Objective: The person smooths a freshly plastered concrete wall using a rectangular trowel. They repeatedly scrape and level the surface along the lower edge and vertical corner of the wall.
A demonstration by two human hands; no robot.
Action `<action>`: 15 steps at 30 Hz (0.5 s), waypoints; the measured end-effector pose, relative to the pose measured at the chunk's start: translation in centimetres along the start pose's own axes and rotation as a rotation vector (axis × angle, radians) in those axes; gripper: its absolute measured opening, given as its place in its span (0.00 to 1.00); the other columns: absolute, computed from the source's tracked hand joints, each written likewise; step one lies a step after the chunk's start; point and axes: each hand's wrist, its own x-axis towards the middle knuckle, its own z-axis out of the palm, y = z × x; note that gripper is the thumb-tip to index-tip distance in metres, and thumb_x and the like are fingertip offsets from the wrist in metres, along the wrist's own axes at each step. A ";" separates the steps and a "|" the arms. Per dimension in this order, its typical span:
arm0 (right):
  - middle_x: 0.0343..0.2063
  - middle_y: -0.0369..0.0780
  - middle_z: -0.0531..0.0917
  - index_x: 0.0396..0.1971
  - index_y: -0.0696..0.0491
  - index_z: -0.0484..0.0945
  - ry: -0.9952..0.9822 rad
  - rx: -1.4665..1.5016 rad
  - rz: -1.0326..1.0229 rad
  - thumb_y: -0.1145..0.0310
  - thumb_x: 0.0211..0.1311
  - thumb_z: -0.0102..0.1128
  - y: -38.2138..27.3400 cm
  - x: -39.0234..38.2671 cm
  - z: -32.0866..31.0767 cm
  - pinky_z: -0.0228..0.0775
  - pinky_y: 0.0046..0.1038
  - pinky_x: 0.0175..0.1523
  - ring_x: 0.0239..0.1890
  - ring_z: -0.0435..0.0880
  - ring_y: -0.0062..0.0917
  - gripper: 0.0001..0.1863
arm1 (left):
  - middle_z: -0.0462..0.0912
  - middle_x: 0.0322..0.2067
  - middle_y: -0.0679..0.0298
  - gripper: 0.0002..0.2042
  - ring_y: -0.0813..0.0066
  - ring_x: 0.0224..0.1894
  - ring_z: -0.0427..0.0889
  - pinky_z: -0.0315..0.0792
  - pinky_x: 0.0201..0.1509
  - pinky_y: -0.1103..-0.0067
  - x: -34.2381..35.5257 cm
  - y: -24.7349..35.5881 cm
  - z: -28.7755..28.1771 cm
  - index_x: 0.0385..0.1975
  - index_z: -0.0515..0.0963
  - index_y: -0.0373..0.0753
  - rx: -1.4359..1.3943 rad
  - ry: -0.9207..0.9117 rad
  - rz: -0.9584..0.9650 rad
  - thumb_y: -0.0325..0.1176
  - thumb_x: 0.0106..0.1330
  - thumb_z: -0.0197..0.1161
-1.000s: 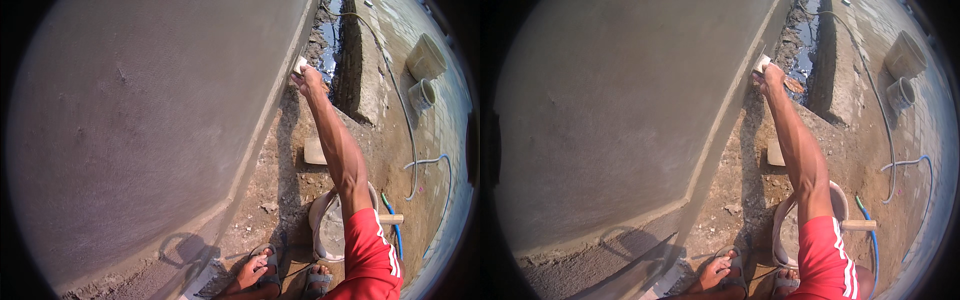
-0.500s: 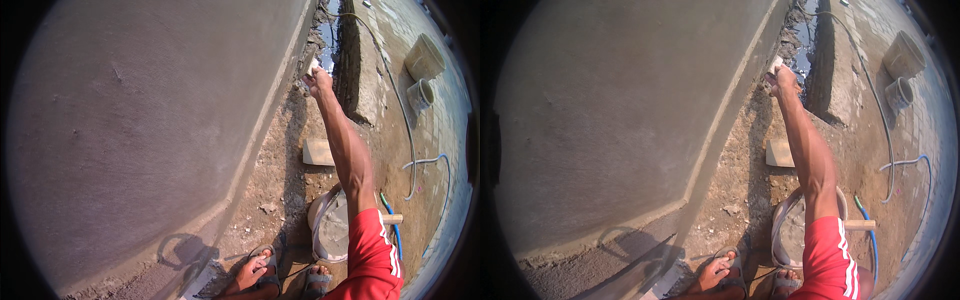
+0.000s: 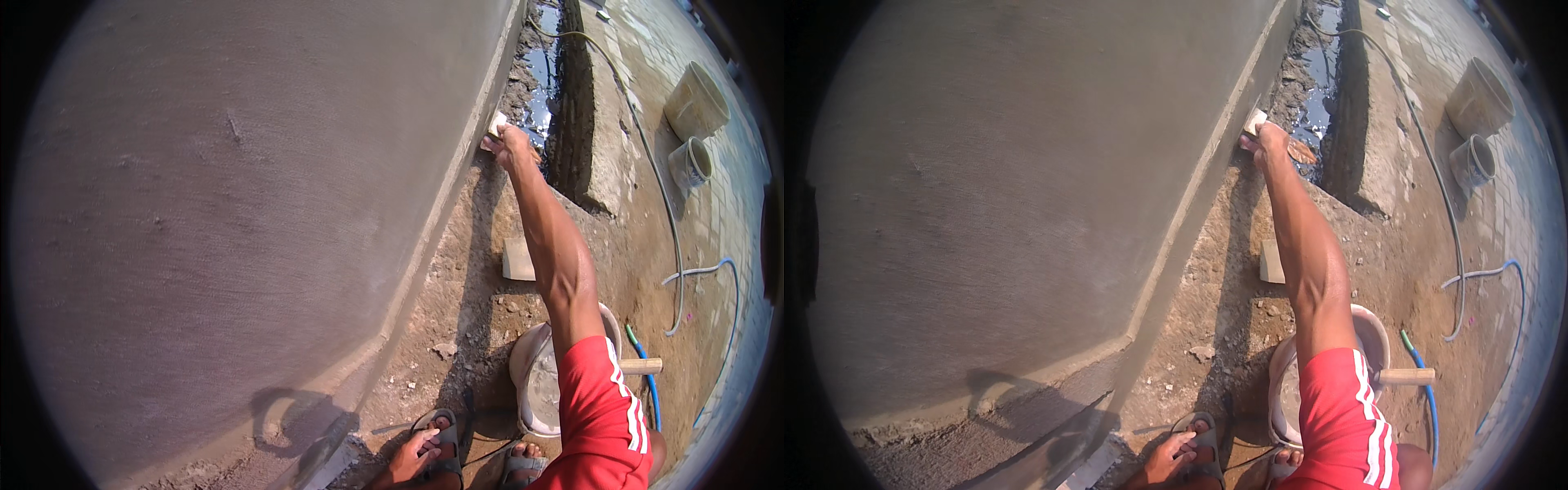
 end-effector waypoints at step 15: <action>0.44 0.40 0.77 0.52 0.56 0.69 -0.225 0.107 -0.208 0.75 0.63 0.40 -5.1 -4.8 -2.0 0.71 0.43 0.46 0.42 0.77 0.30 0.18 | 0.77 0.39 0.60 0.22 0.72 0.40 0.78 0.72 0.43 0.77 0.6 0.0 0.2 0.55 0.66 0.35 -0.038 -0.001 0.000 0.33 0.61 0.61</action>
